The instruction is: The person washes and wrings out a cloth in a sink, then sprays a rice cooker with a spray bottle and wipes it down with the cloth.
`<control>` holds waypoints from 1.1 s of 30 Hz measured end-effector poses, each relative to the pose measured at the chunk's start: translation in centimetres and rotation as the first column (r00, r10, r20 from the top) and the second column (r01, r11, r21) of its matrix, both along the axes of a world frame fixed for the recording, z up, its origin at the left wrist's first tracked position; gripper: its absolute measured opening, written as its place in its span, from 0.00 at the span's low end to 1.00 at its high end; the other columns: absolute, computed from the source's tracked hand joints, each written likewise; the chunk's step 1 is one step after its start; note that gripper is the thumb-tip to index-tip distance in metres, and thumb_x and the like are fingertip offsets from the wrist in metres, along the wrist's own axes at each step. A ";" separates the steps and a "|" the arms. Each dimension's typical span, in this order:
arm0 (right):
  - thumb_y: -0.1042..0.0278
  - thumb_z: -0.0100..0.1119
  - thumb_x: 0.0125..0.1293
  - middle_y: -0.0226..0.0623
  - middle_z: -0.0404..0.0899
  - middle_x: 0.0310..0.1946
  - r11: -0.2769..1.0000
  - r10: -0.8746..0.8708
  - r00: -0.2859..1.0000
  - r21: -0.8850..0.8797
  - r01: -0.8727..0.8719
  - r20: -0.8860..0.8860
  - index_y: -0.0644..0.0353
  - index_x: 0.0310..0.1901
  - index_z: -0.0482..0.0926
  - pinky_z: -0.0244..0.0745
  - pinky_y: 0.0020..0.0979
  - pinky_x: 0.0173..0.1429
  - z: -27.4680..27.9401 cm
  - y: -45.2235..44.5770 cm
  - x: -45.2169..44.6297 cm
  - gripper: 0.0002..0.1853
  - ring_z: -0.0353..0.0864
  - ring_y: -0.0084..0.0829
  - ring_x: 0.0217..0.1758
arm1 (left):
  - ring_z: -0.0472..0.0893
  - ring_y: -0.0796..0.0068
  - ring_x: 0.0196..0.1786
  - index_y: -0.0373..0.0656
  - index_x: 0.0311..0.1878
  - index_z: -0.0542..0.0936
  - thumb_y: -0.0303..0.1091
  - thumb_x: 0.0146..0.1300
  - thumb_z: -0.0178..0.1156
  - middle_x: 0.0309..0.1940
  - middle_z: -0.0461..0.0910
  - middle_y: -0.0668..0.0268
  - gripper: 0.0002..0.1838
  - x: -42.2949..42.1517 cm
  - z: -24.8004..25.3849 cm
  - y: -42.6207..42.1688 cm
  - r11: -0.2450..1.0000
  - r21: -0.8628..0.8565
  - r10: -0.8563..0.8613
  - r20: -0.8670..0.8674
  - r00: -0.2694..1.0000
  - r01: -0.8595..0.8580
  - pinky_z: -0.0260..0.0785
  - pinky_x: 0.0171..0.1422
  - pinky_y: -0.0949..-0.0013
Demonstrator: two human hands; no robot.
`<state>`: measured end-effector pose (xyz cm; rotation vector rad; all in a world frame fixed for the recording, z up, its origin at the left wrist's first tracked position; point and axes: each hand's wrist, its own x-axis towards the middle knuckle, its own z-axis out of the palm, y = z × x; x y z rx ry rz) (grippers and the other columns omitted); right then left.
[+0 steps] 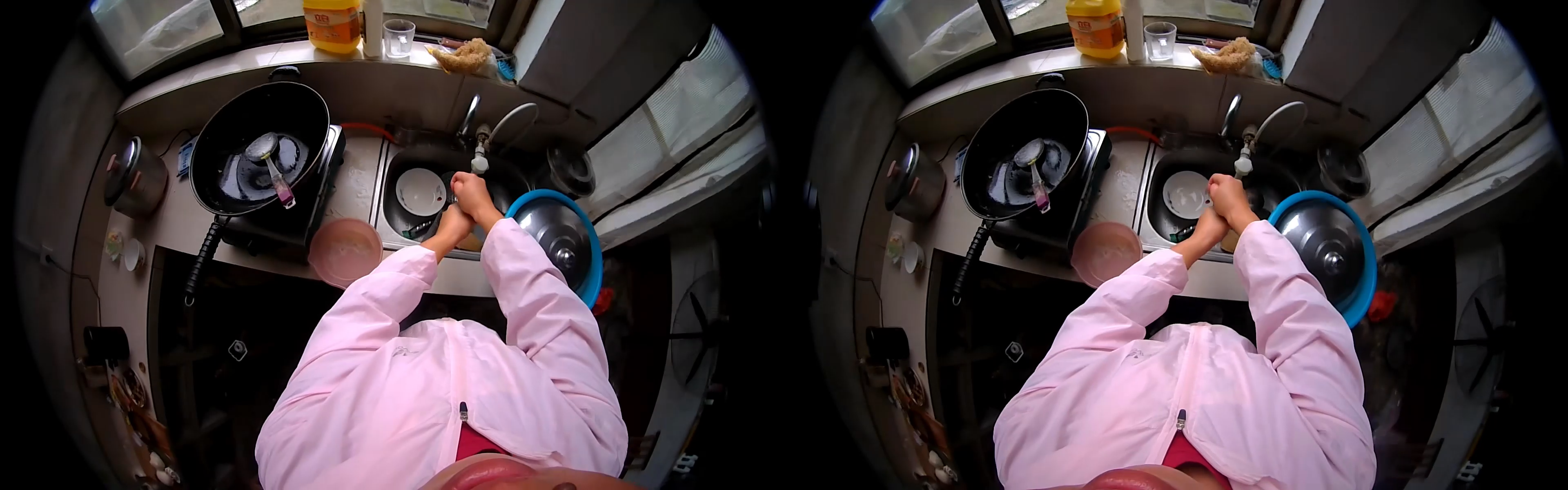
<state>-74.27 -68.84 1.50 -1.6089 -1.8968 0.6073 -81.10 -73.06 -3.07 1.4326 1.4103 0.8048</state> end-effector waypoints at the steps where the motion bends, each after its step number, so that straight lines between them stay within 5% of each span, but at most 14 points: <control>1: 0.70 0.47 0.52 0.41 0.77 0.22 1.000 0.005 1.000 0.010 -0.004 -0.018 0.60 0.29 0.78 0.71 0.34 0.37 -0.3 0.1 0.2 0.09 0.78 0.33 0.29 | 0.80 0.51 0.35 0.36 0.34 0.80 0.41 0.48 0.56 0.31 0.79 0.45 0.17 0.0 0.7 -0.3 0.998 -0.056 0.018 -0.053 0.998 -0.021 0.69 0.39 0.56; 2: 0.67 0.48 0.55 0.41 0.79 0.26 1.000 0.004 0.999 0.015 -0.004 -0.035 0.59 0.33 0.78 0.72 0.34 0.41 -0.7 0.0 0.7 0.10 0.79 0.33 0.33 | 0.81 0.59 0.29 0.37 0.32 0.79 0.40 0.48 0.60 0.25 0.80 0.53 0.15 0.6 -1.6 0.5 0.991 0.131 0.022 -0.147 0.989 -0.002 0.70 0.33 0.61; 4: 0.58 0.51 0.60 0.40 0.78 0.43 0.996 0.036 0.982 -0.078 -0.051 -0.183 0.53 0.48 0.75 0.67 0.28 0.53 -1.5 0.1 2.0 0.16 0.75 0.32 0.49 | 0.78 0.71 0.27 0.44 0.31 0.79 0.40 0.47 0.62 0.20 0.77 0.65 0.11 -0.9 2.9 -1.2 0.963 -0.254 -0.034 0.202 0.979 0.086 0.69 0.32 0.68; 6: 0.43 0.49 0.62 0.38 0.64 0.59 0.914 -0.125 0.817 -0.386 -0.127 -0.564 0.50 0.61 0.63 0.56 0.28 0.63 1.6 -1.5 2.7 0.29 0.63 0.34 0.62 | 0.77 0.77 0.29 0.47 0.42 0.75 0.40 0.46 0.66 0.26 0.76 0.70 0.19 -2.7 4.0 -2.1 0.940 -0.261 -0.079 0.457 0.886 0.219 0.68 0.31 0.75; 7: 0.36 0.44 0.61 0.38 0.57 0.63 0.827 -0.290 0.798 -0.558 -0.069 -0.529 0.49 0.64 0.59 0.51 0.34 0.66 4.3 -3.2 3.2 0.35 0.57 0.38 0.65 | 0.76 0.77 0.33 0.48 0.47 0.72 0.40 0.47 0.67 0.32 0.76 0.70 0.23 -3.4 4.8 -2.7 0.944 -0.237 -0.079 0.519 0.851 0.232 0.68 0.32 0.76; 8: 0.32 0.41 0.60 0.38 0.56 0.63 0.798 -0.299 0.807 -0.598 -0.081 -0.509 0.47 0.64 0.60 0.56 0.43 0.63 5.0 -3.9 4.0 0.36 0.57 0.39 0.65 | 0.76 0.77 0.36 0.48 0.51 0.69 0.39 0.47 0.68 0.37 0.76 0.69 0.28 -4.0 5.2 -3.0 0.949 -0.208 -0.076 0.577 0.813 0.236 0.68 0.33 0.77; 11: 0.34 0.42 0.60 0.38 0.59 0.60 0.763 -0.291 0.708 -0.602 -0.235 -0.644 0.46 0.63 0.60 0.61 0.43 0.60 6.1 -6.2 4.8 0.34 0.58 0.38 0.64 | 0.75 0.73 0.46 0.46 0.57 0.64 0.37 0.50 0.67 0.46 0.73 0.66 0.31 -5.2 5.6 -4.2 0.950 -0.191 -0.074 0.630 0.773 0.246 0.70 0.42 0.71; 16: 0.52 0.55 0.61 0.38 0.70 0.50 0.876 -0.086 0.708 -0.392 -0.282 -0.701 0.58 0.57 0.67 0.74 0.35 0.49 6.8 -10.8 4.2 0.26 0.73 0.35 0.53 | 0.69 0.72 0.56 0.39 0.65 0.56 0.31 0.53 0.62 0.55 0.66 0.61 0.37 -5.9 7.1 -7.8 0.993 -0.043 -0.056 0.652 0.756 0.111 0.66 0.55 0.67; 17: 0.63 0.55 0.62 0.36 0.73 0.47 0.879 -0.122 0.614 -0.372 -0.298 -0.780 0.61 0.55 0.67 0.78 0.28 0.43 6.0 -10.9 4.7 0.21 0.76 0.29 0.47 | 0.67 0.73 0.58 0.41 0.66 0.55 0.29 0.53 0.60 0.55 0.65 0.61 0.37 -5.9 7.7 -8.6 0.988 -0.085 -0.033 0.698 0.715 0.129 0.64 0.57 0.67; 21: 0.65 0.55 0.62 0.35 0.72 0.47 0.847 -0.181 0.446 -0.370 -0.382 -0.877 0.61 0.53 0.69 0.76 0.24 0.41 6.1 -13.3 6.3 0.19 0.76 0.23 0.44 | 0.70 0.69 0.56 0.44 0.63 0.60 0.28 0.58 0.49 0.55 0.67 0.63 0.27 -4.0 9.9 -12.6 0.971 -0.232 0.213 0.711 0.670 -0.062 0.66 0.56 0.62; 25: 0.67 0.58 0.59 0.32 0.75 0.39 0.931 0.065 0.675 -0.199 -0.306 -0.735 0.63 0.46 0.74 0.72 0.20 0.35 4.6 -15.8 9.8 0.14 0.75 0.19 0.36 | 0.73 0.63 0.53 0.44 0.61 0.60 0.25 0.54 0.40 0.52 0.67 0.57 0.27 -1.2 8.9 -17.3 0.949 -0.285 0.313 0.823 0.474 -0.132 0.72 0.53 0.59; 28: 0.70 0.57 0.59 0.31 0.76 0.37 0.836 0.287 0.743 -0.221 -0.502 -0.604 0.62 0.48 0.73 0.70 0.21 0.39 3.1 -17.9 12.2 0.15 0.74 0.18 0.39 | 0.72 0.64 0.53 0.41 0.61 0.60 0.25 0.54 0.40 0.52 0.68 0.58 0.27 0.2 7.8 -21.8 0.946 -0.286 0.324 0.858 0.399 -0.154 0.72 0.52 0.61; 30: 0.65 0.59 0.57 0.35 0.75 0.35 0.731 0.346 0.711 -0.299 -0.613 -0.612 0.64 0.46 0.72 0.70 0.24 0.41 2.1 -19.9 12.1 0.18 0.75 0.23 0.35 | 0.72 0.64 0.53 0.40 0.60 0.62 0.25 0.55 0.39 0.53 0.68 0.58 0.26 0.3 7.2 -25.0 0.882 -0.368 0.459 0.810 0.365 -0.293 0.72 0.52 0.62; 33: 0.64 0.60 0.56 0.37 0.74 0.29 0.710 0.554 0.667 -0.136 -0.691 -0.498 0.64 0.40 0.72 0.70 0.29 0.36 0.9 -22.2 11.1 0.14 0.75 0.27 0.31 | 0.72 0.66 0.53 0.43 0.56 0.66 0.28 0.59 0.42 0.51 0.71 0.63 0.20 -2.2 5.2 -30.4 0.759 -0.431 0.626 0.691 0.362 -0.488 0.68 0.56 0.58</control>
